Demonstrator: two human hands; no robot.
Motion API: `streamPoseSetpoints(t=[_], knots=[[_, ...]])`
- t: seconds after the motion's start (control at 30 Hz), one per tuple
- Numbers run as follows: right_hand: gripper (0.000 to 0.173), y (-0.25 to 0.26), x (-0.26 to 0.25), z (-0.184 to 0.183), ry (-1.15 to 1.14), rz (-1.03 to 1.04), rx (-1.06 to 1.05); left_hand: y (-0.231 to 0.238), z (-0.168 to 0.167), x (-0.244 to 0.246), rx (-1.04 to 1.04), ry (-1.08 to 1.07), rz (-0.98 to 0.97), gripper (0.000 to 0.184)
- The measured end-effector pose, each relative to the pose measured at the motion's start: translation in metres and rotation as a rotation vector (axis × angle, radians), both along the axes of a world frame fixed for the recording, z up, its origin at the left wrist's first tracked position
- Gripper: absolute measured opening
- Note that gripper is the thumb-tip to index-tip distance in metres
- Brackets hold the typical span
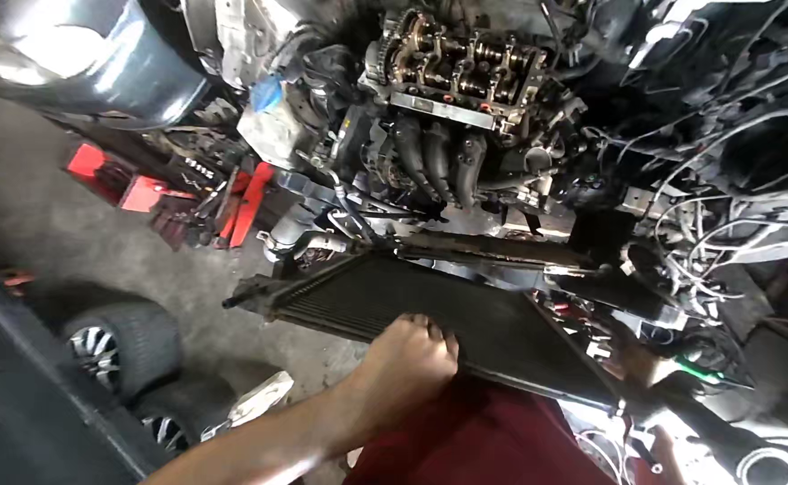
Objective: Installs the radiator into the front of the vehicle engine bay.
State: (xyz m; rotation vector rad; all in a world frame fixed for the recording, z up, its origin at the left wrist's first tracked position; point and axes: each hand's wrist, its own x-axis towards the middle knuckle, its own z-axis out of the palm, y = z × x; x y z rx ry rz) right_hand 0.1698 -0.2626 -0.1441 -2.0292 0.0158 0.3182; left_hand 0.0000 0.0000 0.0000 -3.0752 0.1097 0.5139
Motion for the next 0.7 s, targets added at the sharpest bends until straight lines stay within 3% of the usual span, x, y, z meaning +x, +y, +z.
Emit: streamPoseSetpoints(t=[0.03,0.1,0.23,0.3,0.37,0.47,0.6,0.7], knots=[[0.025,-0.013,0.016,-0.037,-0.049,0.008,0.061,-0.001,0.001,0.001,-0.003,0.028,0.0,0.013],[0.028,-0.042,0.042,-0.067,0.041,0.052,0.086,-0.003,0.001,0.002,0.003,0.041,-0.006,0.014],[0.039,-0.079,0.062,-0.086,0.326,0.106,0.309,-0.004,-0.003,0.004,-0.006,0.004,-0.012,0.012],[0.05,-0.077,0.051,-0.064,0.413,0.058,0.504,-0.006,-0.002,0.007,-0.004,0.034,-0.012,0.012],[0.058,-0.067,0.037,-0.009,0.487,0.09,0.715,-0.008,-0.001,0.01,-0.01,0.077,-0.006,0.014],[0.082,-0.065,0.03,0.019,0.414,0.299,0.923,-0.012,0.001,0.017,-0.026,0.153,0.015,0.018],[0.077,-0.064,0.019,0.024,0.306,0.181,0.751,-0.015,-0.002,0.022,-0.041,0.174,0.017,0.018],[0.045,-0.058,0.03,0.02,0.209,0.014,0.49,-0.017,-0.005,0.021,-0.016,0.138,-0.003,0.017]])
